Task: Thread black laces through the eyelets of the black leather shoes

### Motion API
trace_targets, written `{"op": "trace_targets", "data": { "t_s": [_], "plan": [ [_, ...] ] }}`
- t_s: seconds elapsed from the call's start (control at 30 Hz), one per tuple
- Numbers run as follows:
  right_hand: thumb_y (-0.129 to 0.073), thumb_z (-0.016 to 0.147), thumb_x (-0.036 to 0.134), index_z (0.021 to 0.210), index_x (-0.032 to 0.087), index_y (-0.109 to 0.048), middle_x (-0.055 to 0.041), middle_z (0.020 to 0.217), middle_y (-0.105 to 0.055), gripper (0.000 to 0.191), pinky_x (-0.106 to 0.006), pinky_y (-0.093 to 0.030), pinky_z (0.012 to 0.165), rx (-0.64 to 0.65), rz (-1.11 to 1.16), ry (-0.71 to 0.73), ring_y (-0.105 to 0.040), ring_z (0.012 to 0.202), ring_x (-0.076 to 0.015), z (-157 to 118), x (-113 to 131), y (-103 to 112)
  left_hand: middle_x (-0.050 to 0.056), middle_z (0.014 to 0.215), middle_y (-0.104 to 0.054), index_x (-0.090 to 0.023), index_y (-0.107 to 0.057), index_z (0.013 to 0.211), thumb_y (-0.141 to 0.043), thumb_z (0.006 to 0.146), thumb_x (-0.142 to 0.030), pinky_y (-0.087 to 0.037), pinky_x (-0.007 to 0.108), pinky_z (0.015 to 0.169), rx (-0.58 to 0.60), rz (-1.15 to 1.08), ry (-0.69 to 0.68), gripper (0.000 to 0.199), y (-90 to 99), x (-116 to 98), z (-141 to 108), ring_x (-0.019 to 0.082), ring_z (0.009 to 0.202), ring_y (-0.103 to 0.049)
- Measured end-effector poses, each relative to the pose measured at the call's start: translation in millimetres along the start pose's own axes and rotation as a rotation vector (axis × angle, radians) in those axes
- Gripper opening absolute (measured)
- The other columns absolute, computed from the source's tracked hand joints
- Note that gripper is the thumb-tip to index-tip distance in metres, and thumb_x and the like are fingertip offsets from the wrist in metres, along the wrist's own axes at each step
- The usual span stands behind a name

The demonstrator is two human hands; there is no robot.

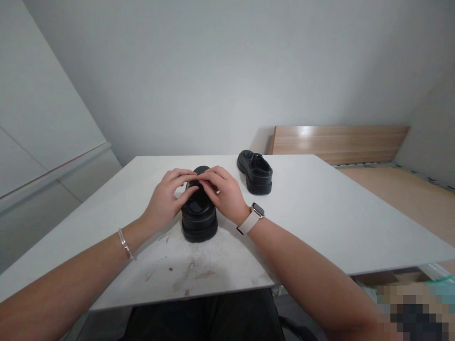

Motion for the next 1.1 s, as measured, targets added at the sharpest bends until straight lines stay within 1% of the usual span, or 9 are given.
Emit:
{"op": "trace_targets", "data": {
  "t_s": [0.1,0.23,0.4,0.6,0.73,0.87,0.97,1.1],
  "plan": [
    [-0.051,0.099,0.018,0.104,0.018,-0.068,-0.0065,0.1,-0.064,0.018,-0.026,-0.051,0.078,0.006,0.015,0.008,-0.06,0.088,-0.0134,0.3,1.8,-1.1,0.007,0.117,-0.064,-0.022,-0.068,0.112,-0.058,0.095,-0.034,-0.046,0.045,0.101,0.036,-0.008,-0.008,0.022,-3.8,4.5,0.1,0.025,0.113,-0.056],
    [-0.051,0.099,0.018,0.104,0.019,-0.069,-0.0052,0.097,-0.064,0.018,-0.026,-0.05,0.08,0.009,0.012,0.027,-0.06,0.088,-0.0131,1.6,5.0,-1.3,0.005,0.114,-0.062,-0.022,-0.067,0.111,-0.058,0.095,-0.031,-0.049,0.039,0.092,0.047,-0.053,0.012,0.02,-6.0,8.1,0.0,0.023,0.108,-0.057],
    [-0.05,0.097,0.012,0.101,0.017,-0.066,-0.0066,0.098,-0.066,0.018,-0.029,-0.051,0.085,0.04,0.075,0.068,-0.061,0.094,-0.0151,5.0,9.9,1.8,0.004,0.109,-0.061,-0.022,-0.067,0.102,-0.057,0.095,-0.027,-0.05,0.034,0.087,-0.006,-0.077,0.008,0.013,-3.9,5.8,-0.5,0.02,0.103,-0.058],
    [-0.045,0.093,0.006,0.1,0.019,-0.063,-0.0068,0.1,-0.064,0.024,-0.032,-0.051,0.088,0.077,0.148,0.072,-0.06,0.097,-0.0171,6.9,11.5,6.6,0.004,0.106,-0.06,-0.022,-0.065,0.097,-0.057,0.094,-0.027,-0.05,0.035,0.088,-0.049,-0.064,-0.002,0.01,-2.3,3.3,-1.0,0.02,0.103,-0.058],
    [-0.042,0.087,-0.001,0.106,0.019,-0.063,-0.0078,0.104,-0.063,0.034,-0.036,-0.049,0.09,0.128,0.07,0.084,-0.056,0.101,-0.0202,7.5,10.2,4.8,0.004,0.106,-0.059,-0.022,-0.064,0.096,-0.057,0.094,-0.027,-0.05,0.037,0.089,-0.055,-0.075,-0.001,0.009,-1.7,4.1,-1.1,0.02,0.101,-0.058],
    [-0.045,0.094,0.006,0.104,0.02,-0.065,-0.0067,0.099,-0.064,0.026,-0.037,-0.046,0.088,0.157,-0.037,0.073,-0.053,0.096,-0.0208,7.0,4.3,1.4,0.004,0.105,-0.059,-0.022,-0.064,0.096,-0.057,0.094,-0.027,-0.048,0.038,0.09,-0.051,-0.088,-0.006,0.009,-1.4,4.3,-1.0,0.02,0.101,-0.057],
    [-0.046,0.098,0.011,0.099,0.02,-0.066,-0.0066,0.098,-0.063,0.021,-0.036,-0.046,0.088,0.121,-0.037,0.045,-0.055,0.096,-0.0195,6.3,0.8,2.9,0.004,0.105,-0.058,-0.022,-0.064,0.096,-0.057,0.095,-0.027,-0.048,0.038,0.09,-0.051,-0.084,-0.018,0.009,-1.2,3.7,-0.9,0.02,0.101,-0.057],
    [-0.045,0.098,0.012,0.099,0.02,-0.064,-0.0073,0.099,-0.062,0.021,-0.035,-0.048,0.087,-0.012,-0.01,0.074,-0.056,0.098,-0.019,7.0,6.9,13.4,0.005,0.107,-0.058,-0.022,-0.065,0.097,-0.058,0.094,-0.027,-0.048,0.038,0.091,-0.052,-0.092,-0.016,0.009,-1.3,4.0,-0.9,0.021,0.103,-0.057]
  ]
}}
Point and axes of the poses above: each hand's wrist, its own z-axis towards the middle knuckle, its own y-axis out of the back of the hand, x = y × z, the point moved 6 cm from there along z, towards the middle knuckle
